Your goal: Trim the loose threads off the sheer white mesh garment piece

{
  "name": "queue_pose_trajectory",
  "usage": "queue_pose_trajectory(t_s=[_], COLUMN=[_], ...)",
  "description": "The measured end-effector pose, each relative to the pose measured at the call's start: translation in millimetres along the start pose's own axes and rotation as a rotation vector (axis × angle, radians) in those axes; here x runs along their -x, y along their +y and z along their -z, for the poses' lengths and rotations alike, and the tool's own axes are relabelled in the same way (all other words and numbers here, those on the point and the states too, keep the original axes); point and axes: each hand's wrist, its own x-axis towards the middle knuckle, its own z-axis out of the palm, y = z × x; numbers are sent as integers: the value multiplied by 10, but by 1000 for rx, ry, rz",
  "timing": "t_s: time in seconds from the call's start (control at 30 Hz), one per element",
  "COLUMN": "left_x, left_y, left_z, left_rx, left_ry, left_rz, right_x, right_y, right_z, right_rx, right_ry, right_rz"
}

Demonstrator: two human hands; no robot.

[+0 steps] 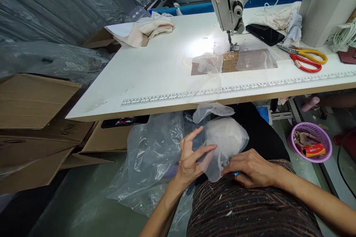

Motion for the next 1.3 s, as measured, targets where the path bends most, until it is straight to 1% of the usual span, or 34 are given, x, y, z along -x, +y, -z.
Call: queue_pose_trajectory(t_s=[0.1, 0.17, 0.27, 0.37, 0.47, 0.53, 0.6, 0.67, 0.73, 0.8, 0.87, 1.0, 1.1, 1.17, 1.2, 1.27, 1.3], left_x=[28, 53, 77, 58, 5, -34, -76, -130, -206, -303, -405, -545, -593, -612, -617, -615, -605], left_y=[-17, -35, -78, -137, -230, -318, -414, -487, -509, -472, -395, -258, -226, -226, -230, -249, -265], left_z=[152, 164, 61, -64, -80, -33, 18, 34, 1, -66, -140, -233, -244, -249, -258, -300, -331], left_rx=[74, 120, 176, 246, 367, 525, 712, 862, 903, 831, 710, 556, 384, 226, 160, 78, 55], left_ry=[-60, -112, -169, -205, -312, -417, -509, -544, -526, -511, -518, -520, -508, -497, -496, -496, -489], left_rz=[36, 72, 141, 192, 232, 302, 400, 491, 566, 626, 629, 489, 372, 269, 221, 162, 158], right_x=[37, 42, 45, 59, 76, 78, 67, 49, 29, 13, 8, 35, 59, 44, 20, -60, -112], right_y=[-58, -55, -25, -4, -20, -61, -125, -198, -260, -294, -301, -287, -267, -216, -169, -24, 73], right_z=[44, 73, 100, 109, 111, 110, 109, 108, 107, 104, 99, 81, 61, 50, 48, 52, 57], right_rx=[-54, -83, -86, -84, -86, -96, -123, -163, -204, -240, -261, -271, -273, -276, -285, -318, -322], right_ry=[16, 59, 103, 112, 107, 99, 67, 6, -58, -87, -78, -49, -23, 33, 82, 218, 303], right_rz=[-28, -58, -121, -140, -133, -122, -120, -132, -138, -125, -108, -105, -84, -76, -86, -135, -198])
